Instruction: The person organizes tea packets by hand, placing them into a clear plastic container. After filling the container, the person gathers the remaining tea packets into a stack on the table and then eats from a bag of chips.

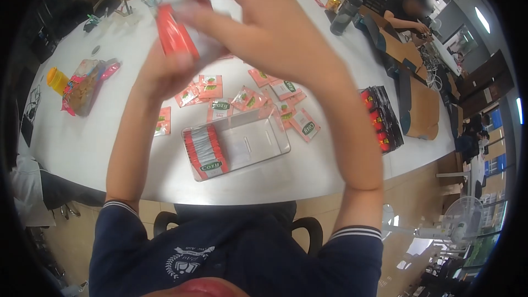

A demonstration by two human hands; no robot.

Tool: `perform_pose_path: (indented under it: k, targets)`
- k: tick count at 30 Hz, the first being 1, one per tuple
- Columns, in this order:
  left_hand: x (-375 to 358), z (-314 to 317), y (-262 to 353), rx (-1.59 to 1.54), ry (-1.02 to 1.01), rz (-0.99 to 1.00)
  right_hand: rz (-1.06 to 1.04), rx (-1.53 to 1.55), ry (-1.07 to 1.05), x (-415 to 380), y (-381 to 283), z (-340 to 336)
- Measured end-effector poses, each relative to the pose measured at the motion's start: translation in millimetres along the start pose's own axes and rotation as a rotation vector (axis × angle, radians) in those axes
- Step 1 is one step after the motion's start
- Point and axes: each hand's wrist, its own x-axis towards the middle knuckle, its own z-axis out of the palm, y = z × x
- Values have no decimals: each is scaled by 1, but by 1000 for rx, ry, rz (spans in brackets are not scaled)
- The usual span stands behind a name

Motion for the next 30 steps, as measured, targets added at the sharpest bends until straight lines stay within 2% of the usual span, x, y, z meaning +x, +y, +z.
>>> perform_pose_path:
  k: [1, 3, 6, 7, 10, 11, 14, 17, 20, 21, 24, 25, 28, 30]
  targets:
    - [-6, 1, 5, 70, -8, -110, -23, -10, -88, -6, 4, -9]
    - [-18, -7, 10, 320, -170, -395, -83, -37, -260, -15, 17, -17]
    - [-28, -3, 13, 527, -266, -585, -126, -75, -435, -31, 28, -14]
    - [-30, 3, 13, 564, -267, -624, -25, -63, -503, -34, 25, -16]
    - [-30, 5, -1, 535, -321, -584, 8, 165, -620, -40, 24, -12]
    - [-32, 5, -5, 547, -327, -550, 46, 205, -579, -43, 19, -8]
    - [-36, 5, -13, 586, -354, -450, 101, 157, -609, -45, 17, -10]
    - [-39, 10, -15, 341, -374, -536, 232, 204, -623, -51, 11, -12]
    - [-50, 0, -14, 224, -381, -450, 223, 144, -589, -53, 1, -20]
    - [-63, -3, -15, 110, -293, -398, 257, 133, -575, -57, 0, -23]
    - [-86, -21, 18, 419, -152, -302, 408, 72, -687, -67, -5, -24]
    - [-98, -9, 24, 498, 76, -234, 421, 68, -700, -76, -1, -17]
    - [-120, 9, 42, 957, 20, -240, 425, -123, -854, -98, 12, 20]
    - [-126, 47, 29, 942, -45, -167, 257, -233, -859, -114, 25, 47]
